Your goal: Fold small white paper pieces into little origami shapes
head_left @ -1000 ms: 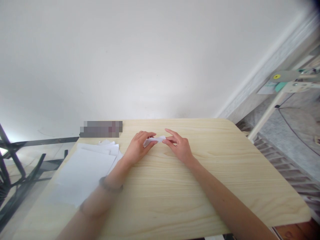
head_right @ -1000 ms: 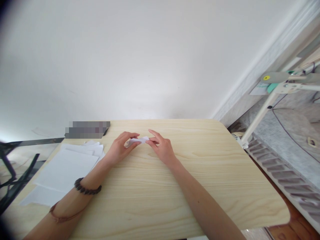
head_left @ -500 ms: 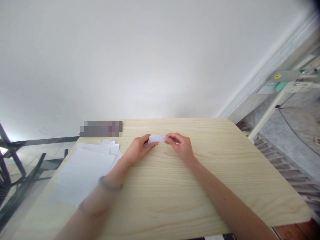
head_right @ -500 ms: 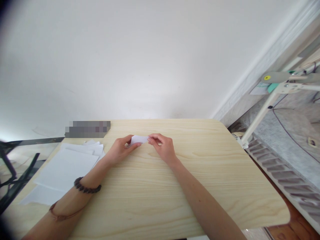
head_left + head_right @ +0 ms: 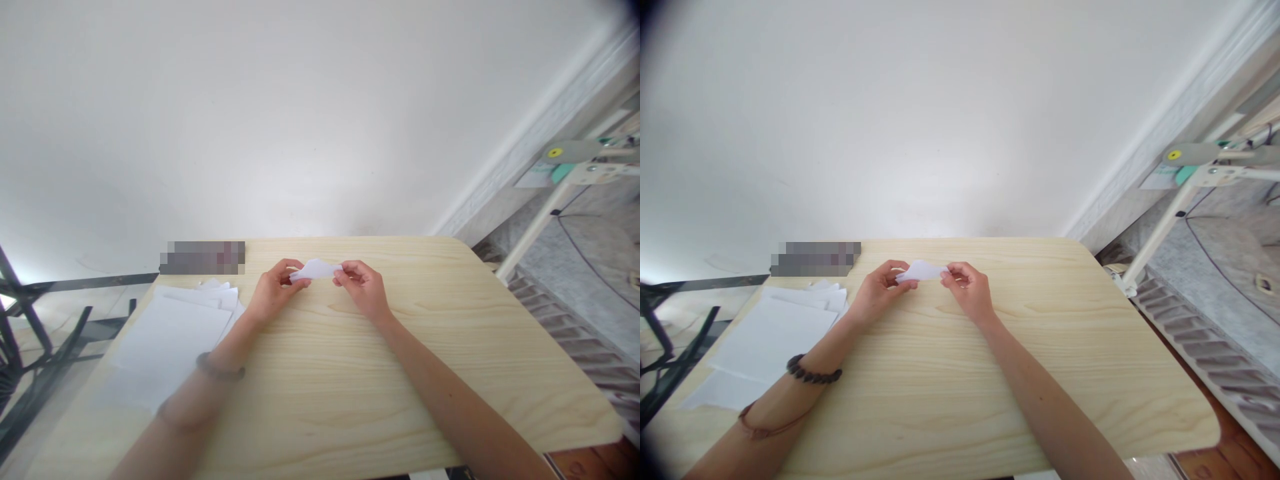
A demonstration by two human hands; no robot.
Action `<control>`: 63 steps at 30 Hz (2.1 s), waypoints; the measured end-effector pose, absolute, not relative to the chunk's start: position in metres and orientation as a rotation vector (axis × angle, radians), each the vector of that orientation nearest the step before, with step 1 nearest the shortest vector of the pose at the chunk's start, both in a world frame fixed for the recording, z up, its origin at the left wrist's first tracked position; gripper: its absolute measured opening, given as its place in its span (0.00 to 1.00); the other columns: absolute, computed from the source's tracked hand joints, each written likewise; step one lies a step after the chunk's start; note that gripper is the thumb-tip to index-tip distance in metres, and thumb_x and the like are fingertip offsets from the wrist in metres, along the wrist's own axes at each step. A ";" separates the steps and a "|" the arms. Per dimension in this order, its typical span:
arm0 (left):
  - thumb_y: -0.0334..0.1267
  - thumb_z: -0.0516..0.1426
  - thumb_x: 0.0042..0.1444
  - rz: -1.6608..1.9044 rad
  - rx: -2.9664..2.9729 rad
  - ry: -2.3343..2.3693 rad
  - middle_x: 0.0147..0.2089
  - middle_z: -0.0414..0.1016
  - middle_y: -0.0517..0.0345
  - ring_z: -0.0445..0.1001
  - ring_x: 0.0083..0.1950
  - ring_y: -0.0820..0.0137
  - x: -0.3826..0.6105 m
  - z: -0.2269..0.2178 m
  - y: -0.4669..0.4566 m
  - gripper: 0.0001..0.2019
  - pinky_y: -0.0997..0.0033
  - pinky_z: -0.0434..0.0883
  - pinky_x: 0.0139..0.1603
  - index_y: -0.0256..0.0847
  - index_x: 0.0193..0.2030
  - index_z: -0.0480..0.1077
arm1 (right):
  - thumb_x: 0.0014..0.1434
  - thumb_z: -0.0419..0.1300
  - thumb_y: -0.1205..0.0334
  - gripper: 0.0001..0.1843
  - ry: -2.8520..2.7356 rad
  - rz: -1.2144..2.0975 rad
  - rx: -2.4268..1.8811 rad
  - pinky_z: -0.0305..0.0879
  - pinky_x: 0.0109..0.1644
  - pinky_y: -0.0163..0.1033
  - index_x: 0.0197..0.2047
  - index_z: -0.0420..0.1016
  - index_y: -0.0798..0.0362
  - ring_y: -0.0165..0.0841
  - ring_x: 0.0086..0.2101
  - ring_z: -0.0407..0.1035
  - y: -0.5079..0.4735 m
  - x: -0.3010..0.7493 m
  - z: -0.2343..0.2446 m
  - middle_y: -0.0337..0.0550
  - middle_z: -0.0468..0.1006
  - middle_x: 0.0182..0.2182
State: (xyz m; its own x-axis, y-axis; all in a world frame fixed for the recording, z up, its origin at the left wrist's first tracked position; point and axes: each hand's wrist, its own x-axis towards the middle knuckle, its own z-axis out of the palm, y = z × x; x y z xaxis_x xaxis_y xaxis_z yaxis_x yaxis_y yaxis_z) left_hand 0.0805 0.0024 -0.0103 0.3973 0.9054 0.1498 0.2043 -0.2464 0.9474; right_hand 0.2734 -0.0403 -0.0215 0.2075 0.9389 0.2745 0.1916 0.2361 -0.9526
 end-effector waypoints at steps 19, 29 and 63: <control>0.47 0.59 0.45 0.831 1.614 0.965 0.32 0.75 0.54 0.72 0.30 0.70 0.081 -0.003 0.000 0.16 0.73 0.68 0.30 0.35 0.35 0.70 | 0.51 0.57 0.55 0.12 -1.377 0.708 -1.189 0.70 0.31 0.35 0.35 0.73 0.53 0.29 0.27 0.70 -0.043 0.272 -0.017 0.42 0.75 0.28; 0.47 0.57 0.47 0.710 1.641 0.913 0.29 0.73 0.57 0.69 0.28 0.72 0.083 0.003 -0.007 0.16 0.76 0.64 0.24 0.36 0.37 0.70 | 0.53 0.56 0.60 0.08 -1.653 0.494 -1.165 0.70 0.33 0.34 0.34 0.76 0.48 0.29 0.31 0.71 -0.050 0.267 -0.012 0.39 0.78 0.31; 0.48 0.54 0.49 0.522 1.611 0.877 0.22 0.65 0.62 0.59 0.21 0.79 0.080 0.002 -0.002 0.17 0.80 0.54 0.19 0.33 0.33 0.71 | 0.55 0.53 0.63 0.06 -1.819 0.604 -1.096 0.64 0.30 0.31 0.37 0.65 0.53 0.26 0.28 0.66 -0.057 0.262 -0.007 0.40 0.71 0.30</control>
State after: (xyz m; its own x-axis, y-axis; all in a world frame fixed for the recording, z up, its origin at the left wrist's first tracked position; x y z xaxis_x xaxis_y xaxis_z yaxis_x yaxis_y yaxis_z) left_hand 0.0796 -0.0020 0.0017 0.6193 0.7748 -0.1270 0.2583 -0.0483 0.9649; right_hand 0.2616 -0.0573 -0.0069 -0.2016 0.8721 0.4459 0.4320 0.4878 -0.7586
